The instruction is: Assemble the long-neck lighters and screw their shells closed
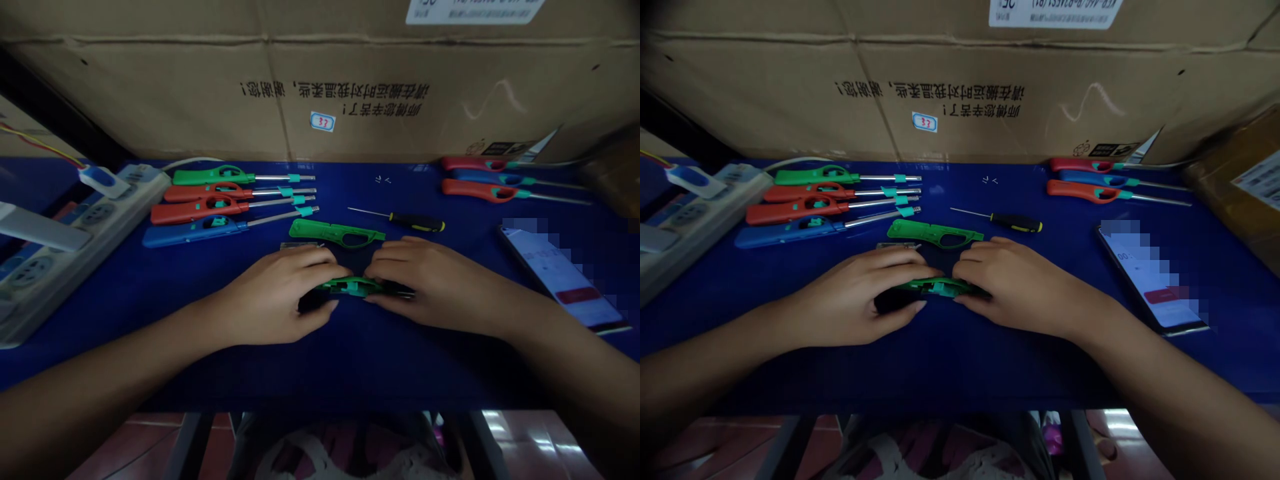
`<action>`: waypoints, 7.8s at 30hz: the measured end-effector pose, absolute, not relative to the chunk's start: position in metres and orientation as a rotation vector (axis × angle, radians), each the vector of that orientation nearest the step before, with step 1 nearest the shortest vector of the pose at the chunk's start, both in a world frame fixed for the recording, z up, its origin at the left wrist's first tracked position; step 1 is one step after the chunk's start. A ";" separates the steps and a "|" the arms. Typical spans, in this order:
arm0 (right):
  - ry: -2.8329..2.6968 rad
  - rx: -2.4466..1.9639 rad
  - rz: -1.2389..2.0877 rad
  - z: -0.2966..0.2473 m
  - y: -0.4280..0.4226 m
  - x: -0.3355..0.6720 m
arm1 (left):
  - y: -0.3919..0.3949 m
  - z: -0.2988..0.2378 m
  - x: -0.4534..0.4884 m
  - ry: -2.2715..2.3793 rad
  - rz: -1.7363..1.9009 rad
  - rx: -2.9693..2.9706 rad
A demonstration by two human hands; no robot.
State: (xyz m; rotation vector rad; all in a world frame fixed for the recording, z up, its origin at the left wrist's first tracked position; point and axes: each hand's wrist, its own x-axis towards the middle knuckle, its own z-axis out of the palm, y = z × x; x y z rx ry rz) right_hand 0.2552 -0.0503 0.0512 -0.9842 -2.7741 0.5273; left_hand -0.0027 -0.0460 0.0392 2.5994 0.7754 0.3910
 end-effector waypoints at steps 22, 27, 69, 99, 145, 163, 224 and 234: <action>-2.254 -1.129 0.901 0.039 -0.052 0.240 | -0.047 0.022 0.009 0.813 0.830 2.371; -2.119 -1.298 1.047 0.040 -0.051 0.238 | -0.046 0.021 0.009 0.788 0.833 2.344; -2.235 -1.293 1.201 0.046 -0.048 0.245 | -0.047 0.025 0.012 0.805 0.782 1.999; -2.156 -1.402 1.265 0.046 -0.049 0.244 | -0.044 0.023 0.015 0.871 0.788 1.839; -2.236 -1.320 1.112 0.048 -0.048 0.247 | -0.041 0.023 0.009 0.769 0.808 2.113; -2.486 -1.144 0.812 0.046 -0.048 0.254 | -0.041 0.023 0.009 0.864 0.803 2.079; -2.318 -0.976 0.446 0.041 -0.052 0.244 | -0.056 0.028 0.016 0.961 0.741 1.611; -2.430 -0.959 0.156 0.039 -0.057 0.240 | -0.056 0.028 0.016 0.986 0.890 2.071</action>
